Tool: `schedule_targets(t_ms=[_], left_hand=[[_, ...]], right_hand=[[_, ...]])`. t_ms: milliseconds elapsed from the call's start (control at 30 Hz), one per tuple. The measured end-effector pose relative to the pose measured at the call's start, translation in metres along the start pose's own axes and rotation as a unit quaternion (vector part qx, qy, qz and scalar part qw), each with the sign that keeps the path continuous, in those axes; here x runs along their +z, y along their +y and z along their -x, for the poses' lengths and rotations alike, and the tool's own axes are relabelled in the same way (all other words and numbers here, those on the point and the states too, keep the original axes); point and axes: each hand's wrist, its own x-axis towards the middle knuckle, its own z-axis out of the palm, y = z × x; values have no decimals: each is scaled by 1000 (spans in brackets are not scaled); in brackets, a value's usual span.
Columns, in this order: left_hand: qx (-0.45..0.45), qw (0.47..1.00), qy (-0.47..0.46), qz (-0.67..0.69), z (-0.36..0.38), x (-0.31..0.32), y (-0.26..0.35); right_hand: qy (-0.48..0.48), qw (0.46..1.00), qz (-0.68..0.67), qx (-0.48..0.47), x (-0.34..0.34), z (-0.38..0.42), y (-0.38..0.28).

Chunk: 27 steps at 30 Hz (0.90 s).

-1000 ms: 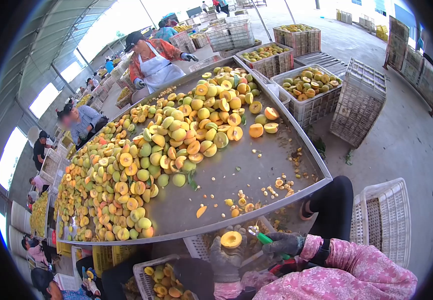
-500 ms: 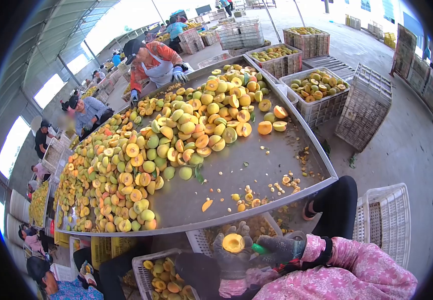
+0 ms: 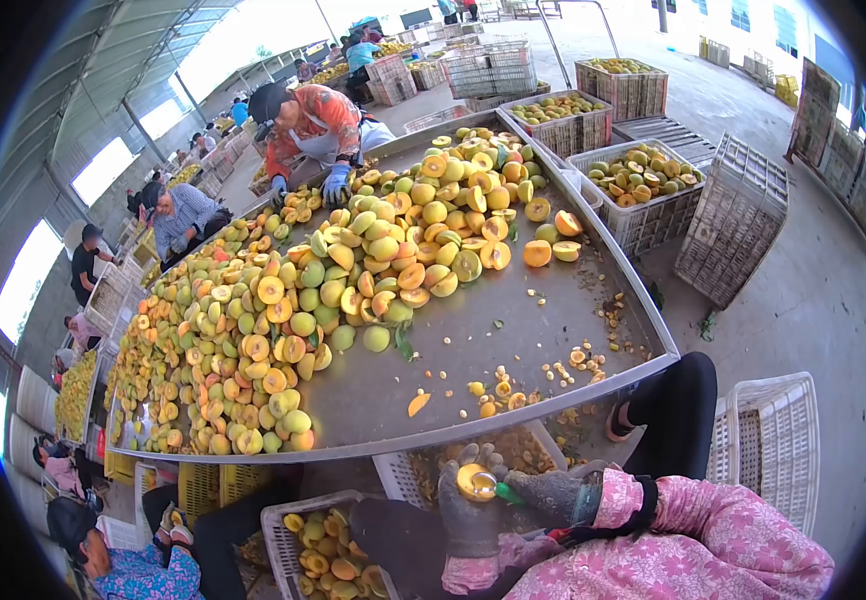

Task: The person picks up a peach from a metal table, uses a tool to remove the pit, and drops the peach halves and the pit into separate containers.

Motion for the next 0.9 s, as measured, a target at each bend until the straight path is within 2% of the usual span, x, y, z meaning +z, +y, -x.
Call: schedule_targets(t_ms=[67, 100, 133, 167, 267, 300, 367, 500, 567, 600, 667, 700, 767, 800, 867, 900], left_hand=[[-42, 997, 5, 58, -3, -4, 1], [-41, 997, 5, 59, -2, -4, 2], [-44, 997, 20, 57, -2, -3, 3], [-46, 997, 35, 55, -2, -2, 3], [-33, 997, 50, 37, -3, -5, 1], [-33, 997, 50, 37, -3, -5, 1], [-34, 997, 57, 31, -3, -6, 1], [-26, 997, 62, 27, -5, -9, -1], [-24, 999, 41, 23, -7, -12, -2], [-25, 999, 41, 23, -7, -14, -4], [27, 995, -9, -93, -7, -18, -8], [26, 995, -10, -93, -6, -18, -8], [-52, 995, 29, 86, -6, -16, -8], [-53, 994, 28, 86, -8, -20, -9], [-117, 981, 9, 152, -12, -35, -12], [-118, 981, 9, 152, -11, -36, -13]], right_hand=[[8, 993, -92, 70, 2, 0, -4], [8, 993, -91, 70, 1, 1, -1], [11, 995, 91, -32, 0, 3, 3], [13, 954, 268, -132, -1, 5, 6], [32, 941, 284, -182, 19, 21, -10], [32, 941, 284, -182, 17, 21, -10], [-2, 971, 219, -96, 13, 19, -10], [12, 961, 252, -115, 16, 19, -13], [2, 959, 280, -48, 8, 8, -1], [3, 959, 279, -48, 13, 12, -8], [0, 999, 40, 37, 30, 23, -30], [1, 999, 39, 36, 32, 24, -33], [-8, 990, -123, 73, 34, 25, -36], [-10, 987, -145, 75, 33, 25, -33], [-12, 994, -86, 61, 30, 27, -29], [-11, 997, -48, 51, 29, 30, -26]])
